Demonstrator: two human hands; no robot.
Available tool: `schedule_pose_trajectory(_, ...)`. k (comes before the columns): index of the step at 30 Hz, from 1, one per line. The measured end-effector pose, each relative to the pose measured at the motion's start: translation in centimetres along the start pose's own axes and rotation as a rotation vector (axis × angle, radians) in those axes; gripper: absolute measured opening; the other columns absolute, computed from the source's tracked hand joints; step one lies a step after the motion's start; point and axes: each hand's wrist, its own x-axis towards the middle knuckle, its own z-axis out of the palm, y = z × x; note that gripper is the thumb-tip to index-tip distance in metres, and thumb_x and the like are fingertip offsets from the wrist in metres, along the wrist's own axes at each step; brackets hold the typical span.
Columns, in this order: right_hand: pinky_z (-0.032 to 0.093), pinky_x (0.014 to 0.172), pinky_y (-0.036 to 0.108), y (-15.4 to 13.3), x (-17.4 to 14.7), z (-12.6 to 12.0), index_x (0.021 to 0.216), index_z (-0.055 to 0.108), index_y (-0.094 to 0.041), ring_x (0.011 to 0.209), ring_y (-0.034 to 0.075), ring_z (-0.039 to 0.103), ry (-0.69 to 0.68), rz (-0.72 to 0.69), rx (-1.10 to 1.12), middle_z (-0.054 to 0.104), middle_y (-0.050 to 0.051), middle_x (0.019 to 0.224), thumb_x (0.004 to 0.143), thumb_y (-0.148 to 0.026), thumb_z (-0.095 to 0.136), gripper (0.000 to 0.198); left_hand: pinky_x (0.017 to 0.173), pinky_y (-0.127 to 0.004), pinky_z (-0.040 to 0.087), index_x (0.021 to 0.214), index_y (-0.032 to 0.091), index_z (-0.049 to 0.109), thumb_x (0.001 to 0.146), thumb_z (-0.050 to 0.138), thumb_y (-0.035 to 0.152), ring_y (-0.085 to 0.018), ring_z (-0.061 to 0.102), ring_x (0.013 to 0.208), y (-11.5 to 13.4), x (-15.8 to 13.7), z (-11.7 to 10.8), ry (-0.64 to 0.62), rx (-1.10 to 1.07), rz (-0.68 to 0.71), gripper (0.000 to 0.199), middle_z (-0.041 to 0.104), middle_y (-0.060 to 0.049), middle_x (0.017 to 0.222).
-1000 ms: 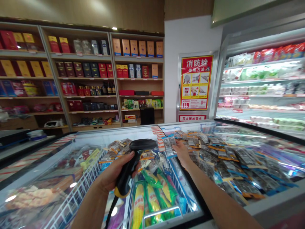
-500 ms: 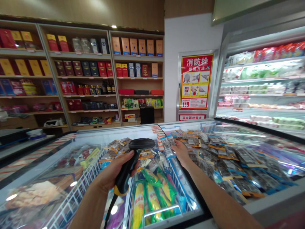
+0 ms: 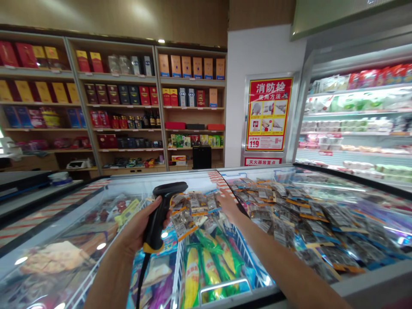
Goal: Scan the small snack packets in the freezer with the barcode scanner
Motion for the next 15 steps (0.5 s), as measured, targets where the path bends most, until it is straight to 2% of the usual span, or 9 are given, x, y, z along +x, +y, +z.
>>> schedule_pose_trajectory(4, 0.039, 0.065, 0.028, 0.5, 0.5, 4.6, 0.078, 0.059, -0.018, 0.066, 0.016, 0.054, -0.098, -0.011, -0.262, 0.06, 0.0, 0.066, 0.059, -0.035, 0.059, 0.025, 0.035, -0.02, 0.041, 0.075, 0.01, 0.052, 0.077, 0.044, 0.029, -0.011, 0.051, 0.039, 0.2, -0.2, 0.0, 0.057, -0.009, -0.009, 0.021, 0.057, -0.005, 0.053)
schedule_pose_trajectory(7, 0.037, 0.074, 0.031, 0.5, 0.8, 7.7, 0.087, 0.058, -0.017, 0.082, 0.019, 0.052, -0.109, -0.05, -0.501, 0.059, 0.004, 0.08, 0.059, -0.034, 0.06, 0.033, 0.035, -0.02, 0.041, 0.077, 0.01, 0.052, 0.078, 0.043, 0.029, -0.011, 0.051, 0.039, 0.3, -0.1, 0.0, 0.054, -0.022, -0.016, 0.021, 0.057, -0.005, 0.053)
schedule_pose_trajectory(9, 0.037, 0.078, 0.032, 0.3, 1.0, 9.2, 0.095, 0.056, -0.016, 0.089, 0.021, 0.05, -0.091, -0.024, -0.571, 0.057, 0.007, 0.089, 0.06, -0.036, 0.058, 0.04, 0.036, -0.021, 0.042, 0.079, 0.01, 0.052, 0.078, 0.043, 0.029, -0.011, 0.051, 0.04, 0.2, 0.1, -0.2, 0.047, -0.025, -0.018, 0.021, 0.058, -0.005, 0.055)
schedule_pose_trajectory(12, 0.037, 0.079, 0.034, -0.2, 1.3, 10.6, 0.102, 0.053, -0.016, 0.093, 0.024, 0.05, -0.111, 0.023, -0.611, 0.055, 0.011, 0.097, 0.064, -0.042, 0.054, 0.046, 0.039, -0.021, 0.043, 0.08, 0.01, 0.052, 0.077, 0.045, 0.029, -0.011, 0.052, 0.043, -0.1, 0.3, -0.5, 0.018, -0.003, -0.017, 0.021, 0.059, -0.006, 0.058)
schedule_pose_trajectory(15, 0.036, 0.082, 0.037, -0.6, 1.6, 10.3, 0.107, 0.051, -0.016, 0.1, 0.026, 0.047, -0.135, 0.027, -0.633, 0.056, 0.012, 0.102, 0.069, -0.047, 0.047, 0.049, 0.042, -0.02, 0.043, 0.082, 0.011, 0.05, 0.078, 0.044, 0.027, -0.011, 0.053, 0.045, -0.4, 0.5, -0.6, -0.007, 0.04, -0.026, 0.019, 0.059, -0.005, 0.058)
